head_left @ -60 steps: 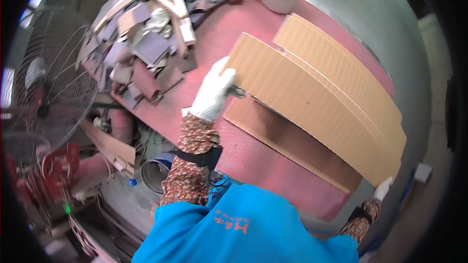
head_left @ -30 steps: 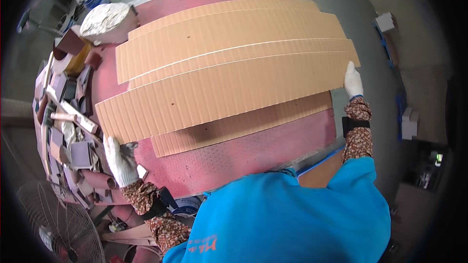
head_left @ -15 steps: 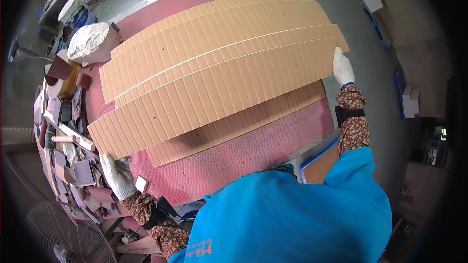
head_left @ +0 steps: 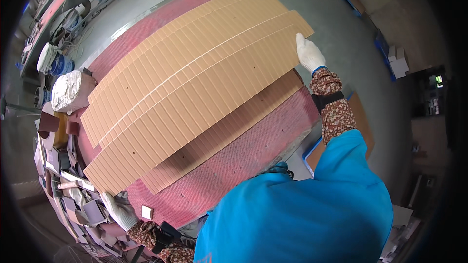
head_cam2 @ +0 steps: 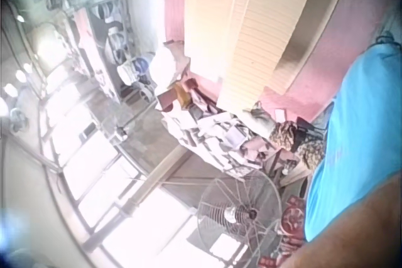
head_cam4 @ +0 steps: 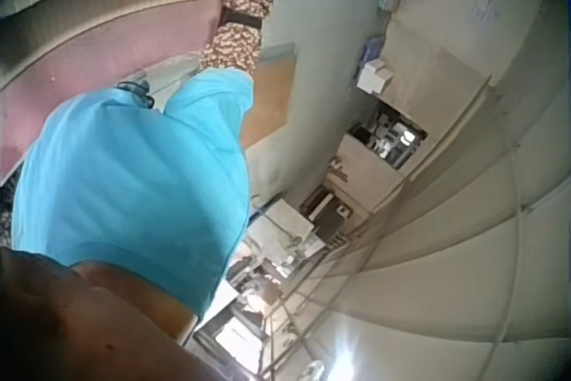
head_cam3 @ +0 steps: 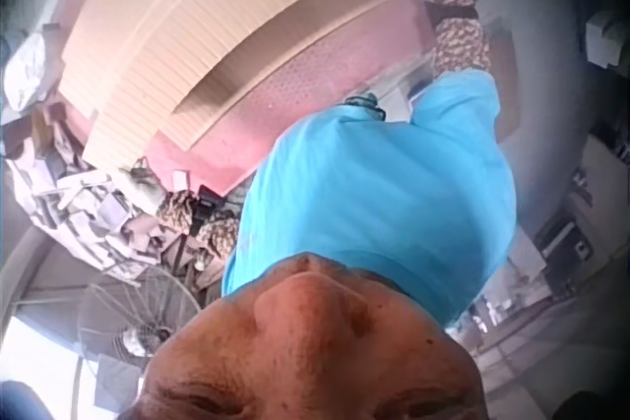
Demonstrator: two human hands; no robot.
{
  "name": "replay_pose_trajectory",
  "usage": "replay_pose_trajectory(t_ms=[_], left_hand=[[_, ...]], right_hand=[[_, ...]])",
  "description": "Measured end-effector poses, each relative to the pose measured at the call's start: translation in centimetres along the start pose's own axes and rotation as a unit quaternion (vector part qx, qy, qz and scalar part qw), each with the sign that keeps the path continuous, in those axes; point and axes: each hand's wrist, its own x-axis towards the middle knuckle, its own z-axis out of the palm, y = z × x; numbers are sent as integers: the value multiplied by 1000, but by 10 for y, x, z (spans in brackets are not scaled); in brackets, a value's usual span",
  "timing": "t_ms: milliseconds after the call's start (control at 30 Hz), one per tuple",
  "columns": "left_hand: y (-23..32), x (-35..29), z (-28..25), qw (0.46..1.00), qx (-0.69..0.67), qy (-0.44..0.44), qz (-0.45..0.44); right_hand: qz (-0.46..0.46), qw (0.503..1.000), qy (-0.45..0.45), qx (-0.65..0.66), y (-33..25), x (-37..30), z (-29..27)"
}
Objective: The person wipes a stack of wooden panels with a cloth, uses a blow gun to clean them, and then scrapes the grooves of each panel with a tool. After wiping the panels again with a block, they move them to a new stack on the table.
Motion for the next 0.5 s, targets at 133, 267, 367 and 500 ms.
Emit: replay_pose_trajectory(t_ms=[133, 267, 367, 500], left_hand=[[-2, 3, -10, 1000, 0, 6, 4], [-1, 10, -10, 999, -10, -44, -3], [-1, 13, 6, 1000, 4, 23, -21], [-4, 13, 7, 999, -25, -14, -44]], right_hand=[[-1, 1000, 3, 7, 0, 1, 3], [-35, 998, 2, 59, 12, 12, 9], [-52, 994, 60, 81, 17, 11, 2], [-89, 969, 135, 188, -5, -14, -61]])
